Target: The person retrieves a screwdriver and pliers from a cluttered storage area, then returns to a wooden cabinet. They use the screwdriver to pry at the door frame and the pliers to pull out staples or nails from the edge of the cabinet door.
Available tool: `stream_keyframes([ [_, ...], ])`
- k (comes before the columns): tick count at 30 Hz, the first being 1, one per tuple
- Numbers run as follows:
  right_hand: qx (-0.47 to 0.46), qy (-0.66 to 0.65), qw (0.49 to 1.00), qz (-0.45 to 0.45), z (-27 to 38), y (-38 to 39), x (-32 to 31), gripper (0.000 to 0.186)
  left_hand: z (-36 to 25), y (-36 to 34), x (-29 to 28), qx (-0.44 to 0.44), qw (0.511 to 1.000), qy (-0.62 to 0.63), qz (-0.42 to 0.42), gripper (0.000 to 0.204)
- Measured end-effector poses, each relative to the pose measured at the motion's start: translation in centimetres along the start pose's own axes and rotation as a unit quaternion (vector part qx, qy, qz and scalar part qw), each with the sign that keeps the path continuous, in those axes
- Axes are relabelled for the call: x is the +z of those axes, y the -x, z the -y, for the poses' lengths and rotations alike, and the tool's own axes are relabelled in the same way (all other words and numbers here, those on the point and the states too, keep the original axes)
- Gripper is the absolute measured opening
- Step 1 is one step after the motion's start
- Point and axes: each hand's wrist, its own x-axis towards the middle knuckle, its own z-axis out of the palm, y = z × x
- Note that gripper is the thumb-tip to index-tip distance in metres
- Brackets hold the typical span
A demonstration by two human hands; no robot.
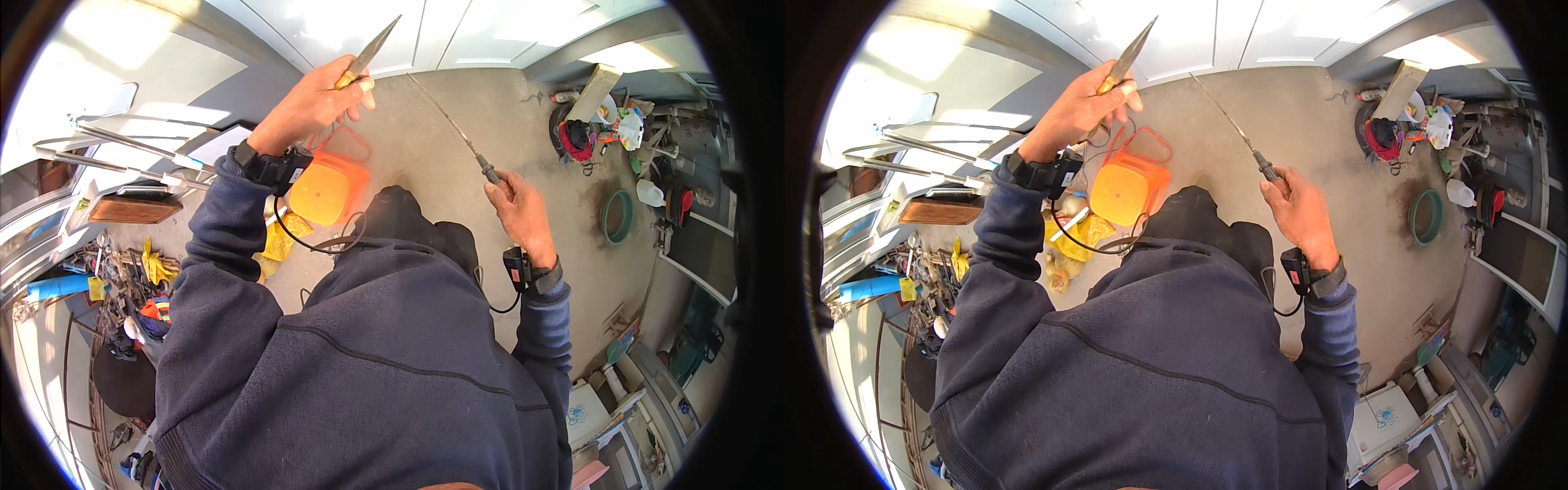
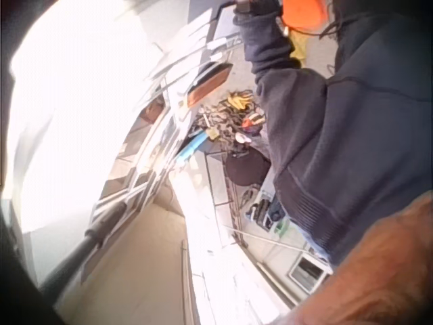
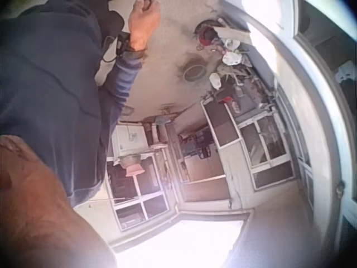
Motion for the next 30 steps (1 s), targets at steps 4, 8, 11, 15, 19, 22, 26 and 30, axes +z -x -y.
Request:
stream_keyframes([
  [4, -0.038, 0.013, 0.997, 0.059, 2.4, -6.6, -3.5, 0.036, -0.3, -5.5, 5.8, -0.132, 0.987, 0.068, 0.065, 0.034],
  [8, -0.092, 0.083, 0.988, 0.087, 3.1, -12.9, -5.3, 0.041, 0.7, -11.3, 11.4, -0.132, 0.956, 0.261, 0.019, 0.035],
  [11, -0.141, 0.038, 0.978, 0.147, 2.6, -17.4, -6.7, 0.036, 2.4, -16.2, 14.8, -0.168, 0.917, 0.361, -0.028, 0.024],
  [15, -0.188, 0.143, 0.957, 0.169, 0.2, -24.0, -11.8, 0.036, 4.8, -22.9, 17.3, -0.241, 0.863, 0.441, -0.042, 0.014],
  [19, -0.307, 0.217, 0.92, -0.106, -1.9, -33.6, -20.7, 0.042, 6.4, -27.1, 21.0, -0.317, 0.808, 0.496, -0.032, 0.013],
  [22, -0.348, 0.31, 0.871, -0.154, -2.5, -42.0, -24.5, 0.043, 7.1, -28.6, 23.0, -0.332, 0.813, 0.477, 0.029, 0.012],
  [26, -0.393, 0.408, 0.809, -0.156, -4.2, -48.9, -22.9, 0.039, 7.5, -30.9, 23.6, -0.363, 0.847, 0.385, 0.04, 0.015],
  [30, -0.403, 0.359, 0.836, -0.098, -6.1, -52.1, -21.2, 0.022, 8.2, -34.4, 22.6, -0.333, 0.885, 0.317, 0.078, 0.015],
])
